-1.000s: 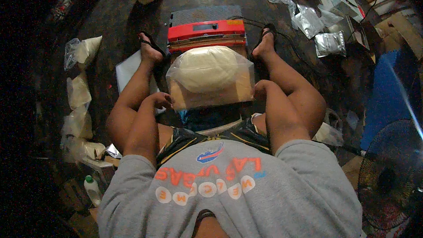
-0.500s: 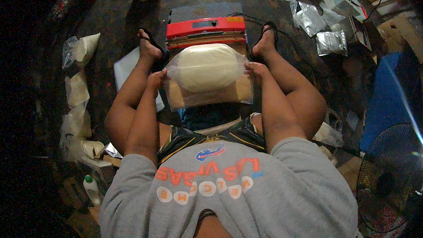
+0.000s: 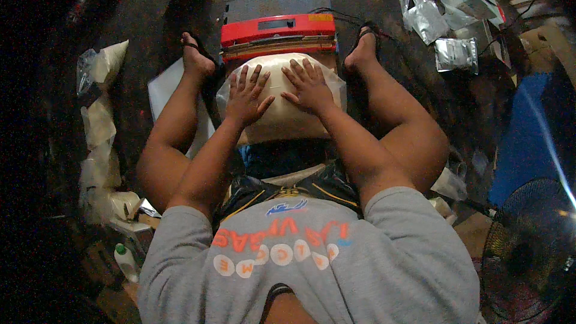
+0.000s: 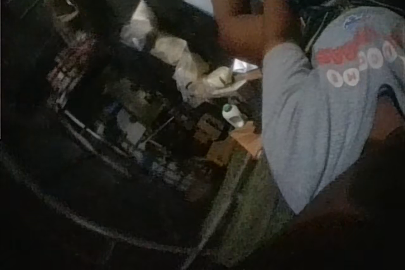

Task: The person places a white, dough-like substance into a clear plastic bag and uses a red vacuum sealer to seal it. They repeat this process with multiple bags, arranging the sealed packages on the floor.

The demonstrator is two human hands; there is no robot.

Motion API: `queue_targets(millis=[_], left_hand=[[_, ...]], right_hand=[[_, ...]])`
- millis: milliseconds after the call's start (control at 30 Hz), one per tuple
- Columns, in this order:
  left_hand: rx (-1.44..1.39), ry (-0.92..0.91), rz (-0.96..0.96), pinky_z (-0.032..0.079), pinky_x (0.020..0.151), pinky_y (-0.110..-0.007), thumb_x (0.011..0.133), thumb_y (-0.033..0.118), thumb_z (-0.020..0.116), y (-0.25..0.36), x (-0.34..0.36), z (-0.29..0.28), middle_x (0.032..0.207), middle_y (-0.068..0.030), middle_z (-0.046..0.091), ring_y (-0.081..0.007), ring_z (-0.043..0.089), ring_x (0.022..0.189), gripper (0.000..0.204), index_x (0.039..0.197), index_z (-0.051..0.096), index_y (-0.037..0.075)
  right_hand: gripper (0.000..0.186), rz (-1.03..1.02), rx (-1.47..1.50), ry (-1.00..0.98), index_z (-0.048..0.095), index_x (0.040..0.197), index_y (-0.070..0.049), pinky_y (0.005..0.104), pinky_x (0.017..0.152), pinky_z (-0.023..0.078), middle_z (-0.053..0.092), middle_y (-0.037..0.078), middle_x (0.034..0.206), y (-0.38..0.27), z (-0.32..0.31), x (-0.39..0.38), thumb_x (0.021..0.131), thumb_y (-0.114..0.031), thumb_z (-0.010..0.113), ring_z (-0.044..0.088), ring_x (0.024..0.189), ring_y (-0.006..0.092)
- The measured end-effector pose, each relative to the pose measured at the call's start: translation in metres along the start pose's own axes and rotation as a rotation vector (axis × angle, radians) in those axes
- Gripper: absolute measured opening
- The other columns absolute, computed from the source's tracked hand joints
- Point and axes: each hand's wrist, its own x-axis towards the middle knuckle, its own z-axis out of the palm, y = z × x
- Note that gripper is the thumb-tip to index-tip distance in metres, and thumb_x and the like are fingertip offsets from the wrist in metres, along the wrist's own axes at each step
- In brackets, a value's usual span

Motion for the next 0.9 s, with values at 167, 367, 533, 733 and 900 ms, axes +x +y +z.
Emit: queue_targets(millis=[167,367,533,733,900], left_hand=[[0.014,0.011,0.007,-0.002,0.126,-0.06,0.101,0.063,0.043,-0.006,-0.003,0.018,0.173,-0.0056,0.019,-0.0347,0.009,0.16,0.07,0.161,0.038,0.027],[-0.023,-0.013,-0.016,-0.001,0.126,-0.059,0.101,0.063,0.043,-0.005,-0.005,0.019,0.173,-0.0049,0.019,-0.0334,0.01,0.16,0.071,0.161,0.037,0.028],[-0.02,-0.002,-0.029,0.0,0.126,-0.058,0.101,0.065,0.043,-0.011,-0.012,0.024,0.174,-0.0067,0.014,-0.0329,0.007,0.16,0.076,0.164,0.028,0.025],[0.047,-0.258,-0.474,0.011,0.127,-0.054,0.098,0.066,0.051,-0.03,-0.025,0.002,0.174,-0.0147,0.007,-0.0384,0.008,0.16,0.097,0.167,0.008,0.013],[-1.325,-0.425,-0.932,0.041,0.11,-0.039,0.095,0.052,0.067,-0.111,-0.057,0.015,0.14,-0.0122,0.06,-0.0272,0.056,0.129,0.071,0.146,0.052,0.005]], right_hand=[[0.076,0.003,-0.038,-0.039,0.029,0.164,-0.029,0.058,0.125,0.012,0.02,0.008,0.172,0.0,0.006,0.0,0.1,-0.069,0.041,0.017,0.158,0.0371],[0.076,0.012,-0.017,-0.052,0.028,0.164,-0.031,0.0565,0.127,0.009,0.017,0.007,0.173,-0.001,0.005,-0.001,0.1,-0.069,0.04,0.014,0.159,0.0363],[0.084,0.031,-0.01,-0.076,0.023,0.166,-0.023,0.0556,0.127,0.005,0.013,0.01,0.174,0.004,0.007,-0.003,0.099,-0.071,0.039,0.008,0.16,0.0356],[0.11,0.566,0.149,-0.199,0.006,0.167,-0.013,0.0516,0.127,0.005,0.01,0.014,0.174,0.052,0.01,-0.02,0.091,-0.08,0.047,0.006,0.16,0.0345],[0.079,1.007,1.355,-0.384,0.044,0.15,-0.003,0.0551,0.114,0.035,0.05,0.013,0.152,0.124,0.005,-0.06,0.092,-0.049,0.07,0.048,0.139,0.0328]])
